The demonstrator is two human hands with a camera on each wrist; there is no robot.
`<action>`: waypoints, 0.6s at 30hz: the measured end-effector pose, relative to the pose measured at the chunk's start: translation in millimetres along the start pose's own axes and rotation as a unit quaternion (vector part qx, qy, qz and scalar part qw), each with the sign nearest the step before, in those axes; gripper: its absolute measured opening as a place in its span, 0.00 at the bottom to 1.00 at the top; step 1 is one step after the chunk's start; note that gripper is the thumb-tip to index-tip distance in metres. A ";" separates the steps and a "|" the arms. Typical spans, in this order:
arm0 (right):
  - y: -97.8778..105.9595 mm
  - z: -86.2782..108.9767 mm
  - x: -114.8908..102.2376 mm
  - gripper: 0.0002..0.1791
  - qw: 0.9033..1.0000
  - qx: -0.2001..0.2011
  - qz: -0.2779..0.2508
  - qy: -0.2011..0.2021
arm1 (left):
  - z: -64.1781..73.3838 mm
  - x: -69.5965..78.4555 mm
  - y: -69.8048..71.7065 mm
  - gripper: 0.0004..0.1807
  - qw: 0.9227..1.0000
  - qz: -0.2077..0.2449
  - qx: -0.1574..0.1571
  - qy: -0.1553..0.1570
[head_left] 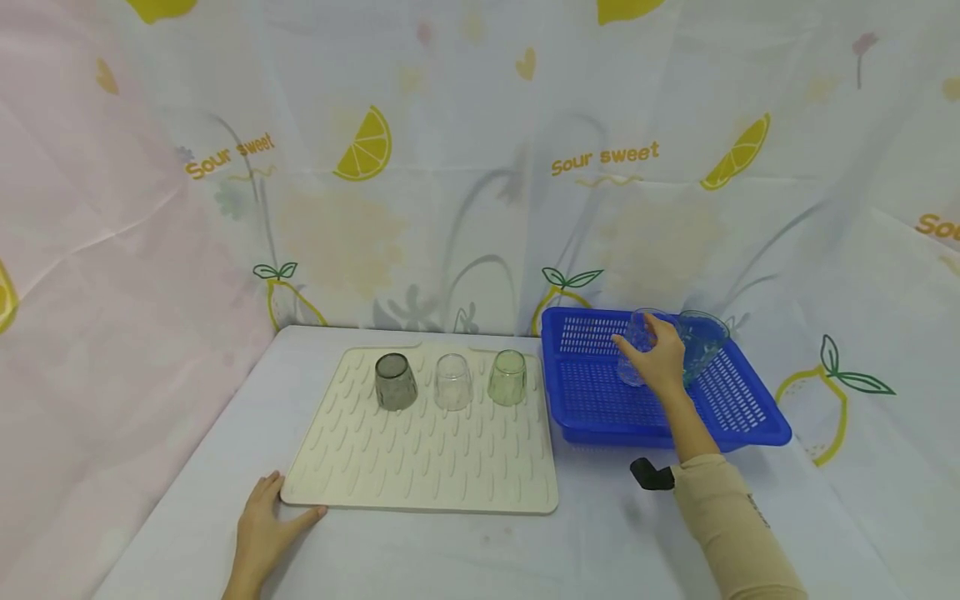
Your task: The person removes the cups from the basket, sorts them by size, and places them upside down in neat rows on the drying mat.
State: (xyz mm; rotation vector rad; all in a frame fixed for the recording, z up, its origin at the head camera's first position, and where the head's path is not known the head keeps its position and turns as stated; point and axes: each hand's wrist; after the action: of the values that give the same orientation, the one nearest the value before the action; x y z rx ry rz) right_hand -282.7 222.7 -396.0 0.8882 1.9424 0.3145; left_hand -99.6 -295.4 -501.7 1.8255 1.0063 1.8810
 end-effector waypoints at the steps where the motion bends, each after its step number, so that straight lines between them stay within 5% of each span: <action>1: 0.8 -1.0 2.9 0.36 1.000 0.008 0.004 -0.011 | 0.0 0.2 0.0 0.48 1.000 0.001 0.000 0.000; 9: 2.0 -1.2 21.4 0.43 0.991 0.036 0.024 -0.126 | 0.6 -0.4 0.0 0.48 1.000 0.008 -0.001 0.001; 18: 0.4 -7.5 34.5 0.46 0.983 0.020 0.042 -0.178 | 0.5 0.4 1.0 0.48 1.000 0.000 -0.007 0.006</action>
State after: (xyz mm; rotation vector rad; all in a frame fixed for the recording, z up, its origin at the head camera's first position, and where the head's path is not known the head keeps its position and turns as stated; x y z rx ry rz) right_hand -298.9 248.0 -414.5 0.9816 1.5891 0.1519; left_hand -98.9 -295.7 -500.8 1.8078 0.9955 1.8968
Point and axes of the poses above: each hand's wrist, its own z-axis away from the middle knuckle, its own y-axis out of the back of the hand, x = y × z, and after that the axes turned 3 degrees about z, right-handed
